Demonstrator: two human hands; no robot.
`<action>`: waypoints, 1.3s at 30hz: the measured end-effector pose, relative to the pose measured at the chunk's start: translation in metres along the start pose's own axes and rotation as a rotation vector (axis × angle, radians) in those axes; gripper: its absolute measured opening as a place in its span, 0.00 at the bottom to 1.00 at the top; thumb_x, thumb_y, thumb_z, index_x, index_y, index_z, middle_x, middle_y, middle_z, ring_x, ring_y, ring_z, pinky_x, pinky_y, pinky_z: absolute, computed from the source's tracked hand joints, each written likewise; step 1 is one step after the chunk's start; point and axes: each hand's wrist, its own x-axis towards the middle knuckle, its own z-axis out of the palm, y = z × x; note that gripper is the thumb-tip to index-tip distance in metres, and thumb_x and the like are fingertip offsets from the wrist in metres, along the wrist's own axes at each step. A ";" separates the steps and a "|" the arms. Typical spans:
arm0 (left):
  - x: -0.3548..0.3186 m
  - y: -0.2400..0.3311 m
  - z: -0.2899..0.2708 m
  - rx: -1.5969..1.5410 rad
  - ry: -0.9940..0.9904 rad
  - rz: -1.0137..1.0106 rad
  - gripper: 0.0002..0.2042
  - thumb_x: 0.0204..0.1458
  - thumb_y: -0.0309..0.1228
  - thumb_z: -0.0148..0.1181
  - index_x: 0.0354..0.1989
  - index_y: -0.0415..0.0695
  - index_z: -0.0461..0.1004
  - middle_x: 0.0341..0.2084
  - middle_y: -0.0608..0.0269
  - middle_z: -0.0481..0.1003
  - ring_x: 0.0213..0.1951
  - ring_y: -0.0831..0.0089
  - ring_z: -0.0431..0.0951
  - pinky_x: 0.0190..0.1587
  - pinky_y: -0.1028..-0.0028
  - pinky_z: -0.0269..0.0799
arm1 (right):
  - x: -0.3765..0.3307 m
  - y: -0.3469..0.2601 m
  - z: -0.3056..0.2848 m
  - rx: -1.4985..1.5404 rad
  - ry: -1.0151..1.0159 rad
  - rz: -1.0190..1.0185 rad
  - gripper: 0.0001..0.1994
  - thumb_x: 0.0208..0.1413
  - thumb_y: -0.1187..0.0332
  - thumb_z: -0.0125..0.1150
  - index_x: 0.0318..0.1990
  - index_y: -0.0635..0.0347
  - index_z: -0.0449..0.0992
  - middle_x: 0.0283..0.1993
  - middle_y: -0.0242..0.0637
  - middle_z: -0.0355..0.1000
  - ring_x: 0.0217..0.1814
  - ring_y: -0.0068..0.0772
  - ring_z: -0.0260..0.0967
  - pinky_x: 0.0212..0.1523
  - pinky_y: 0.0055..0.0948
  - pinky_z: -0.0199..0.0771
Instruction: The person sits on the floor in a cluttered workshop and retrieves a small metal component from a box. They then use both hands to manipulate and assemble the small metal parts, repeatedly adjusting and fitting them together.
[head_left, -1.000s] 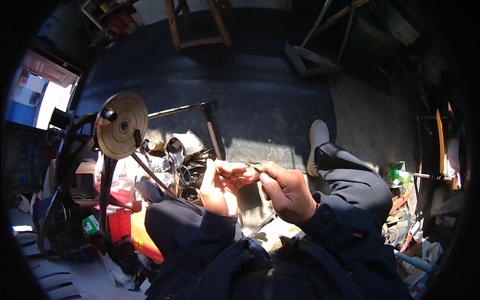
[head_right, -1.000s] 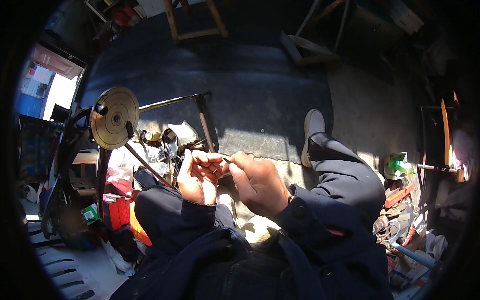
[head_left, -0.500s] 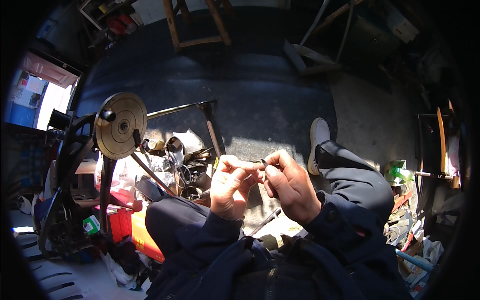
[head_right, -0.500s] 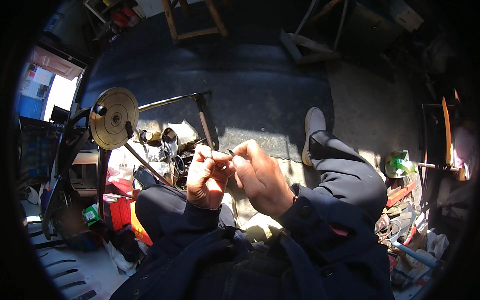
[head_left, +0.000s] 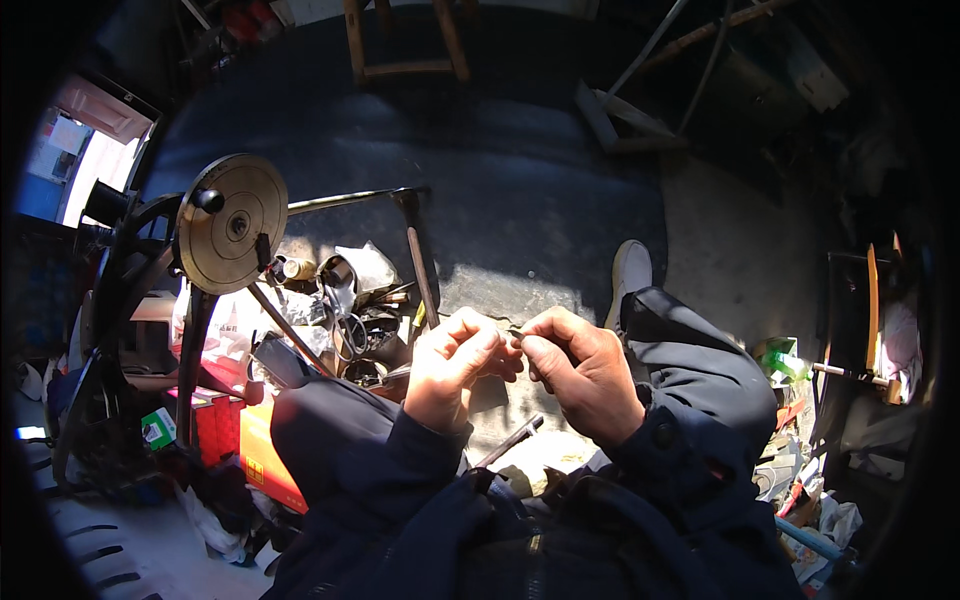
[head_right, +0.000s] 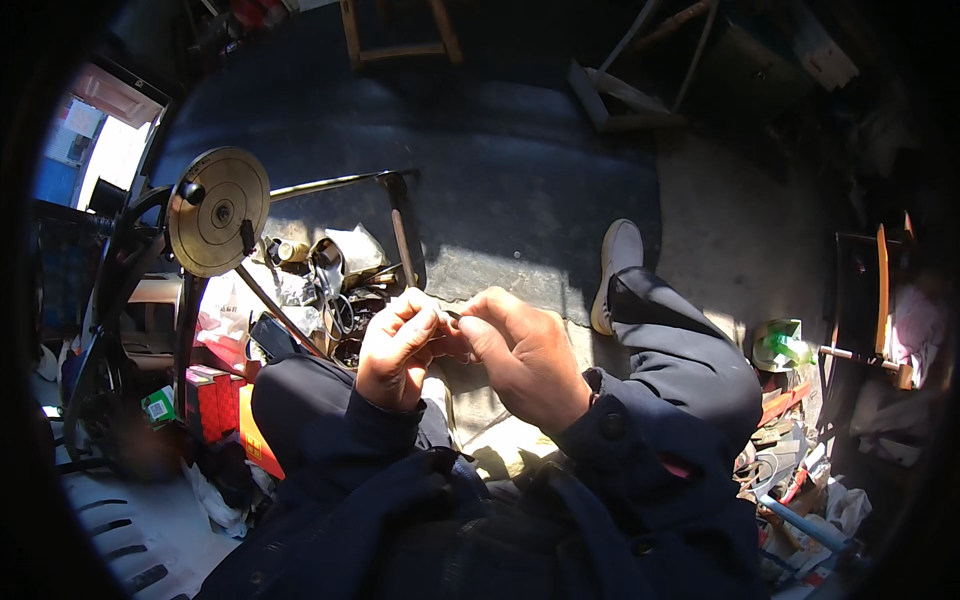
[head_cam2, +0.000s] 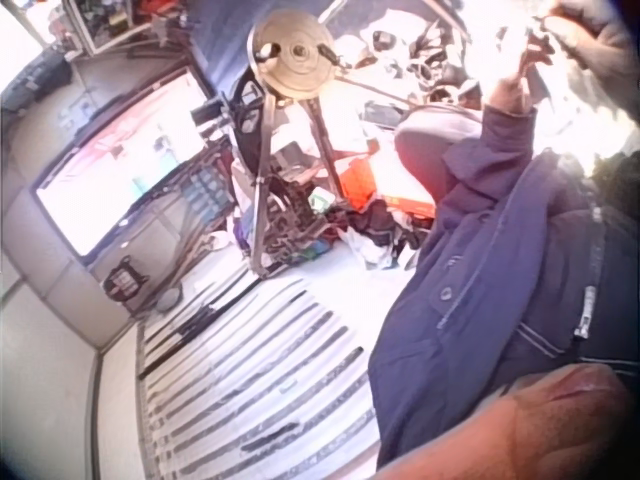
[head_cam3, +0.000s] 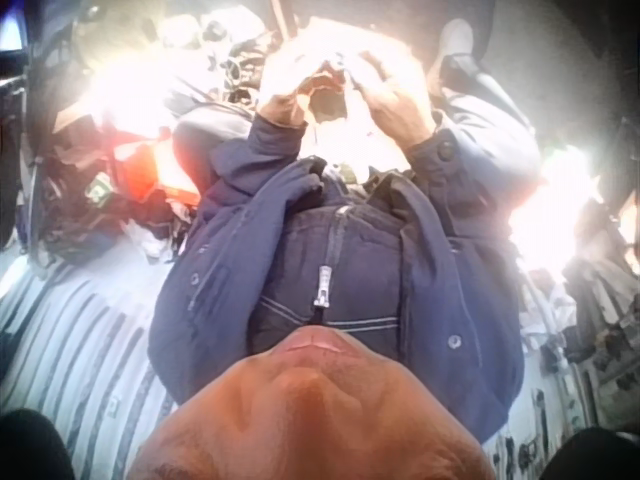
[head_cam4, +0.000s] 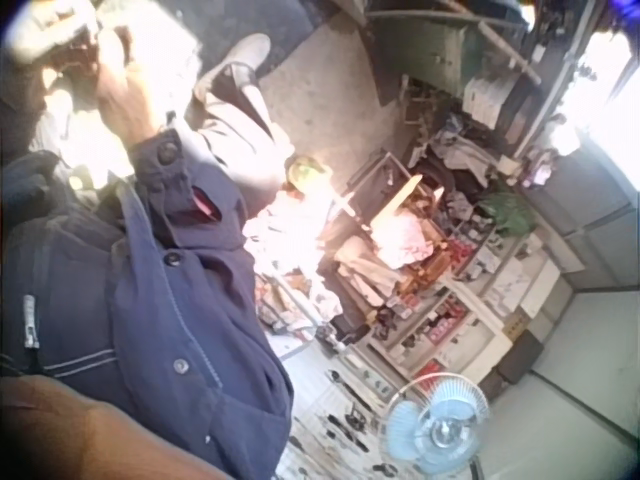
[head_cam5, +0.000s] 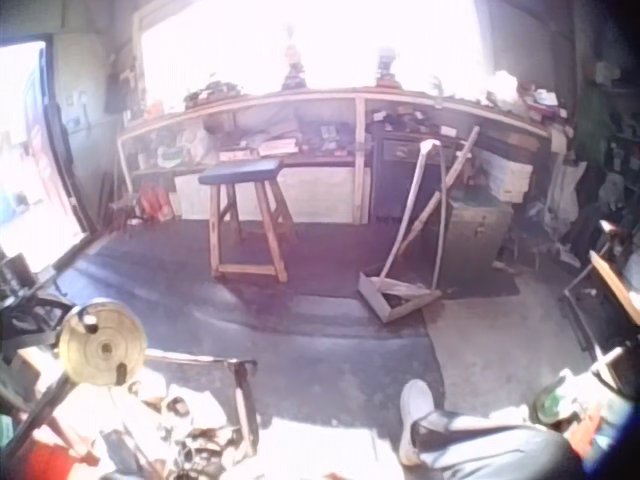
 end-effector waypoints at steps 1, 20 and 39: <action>0.000 0.003 0.000 0.000 -0.030 -0.047 0.07 0.63 0.32 0.58 0.40 0.40 0.74 0.34 0.57 0.80 0.35 0.70 0.81 0.40 0.71 0.77 | 0.001 0.001 0.000 -0.002 -0.020 0.014 0.07 0.66 0.71 0.55 0.42 0.66 0.75 0.33 0.39 0.78 0.34 0.24 0.76 0.37 0.24 0.74; -0.008 0.033 -0.007 0.274 -0.210 -0.180 0.07 0.62 0.30 0.58 0.40 0.39 0.77 0.32 0.66 0.78 0.31 0.81 0.76 0.34 0.80 0.71 | 0.002 0.001 -0.010 0.041 -0.198 0.061 0.05 0.64 0.74 0.59 0.43 0.65 0.72 0.35 0.37 0.78 0.38 0.24 0.76 0.41 0.24 0.75; -0.007 0.024 -0.017 0.309 -0.251 -0.194 0.06 0.60 0.27 0.62 0.43 0.39 0.80 0.31 0.67 0.80 0.30 0.82 0.78 0.31 0.81 0.71 | 0.005 0.003 -0.017 -0.142 -0.244 -0.008 0.02 0.60 0.76 0.61 0.37 0.65 0.76 0.28 0.32 0.77 0.32 0.17 0.73 0.35 0.19 0.72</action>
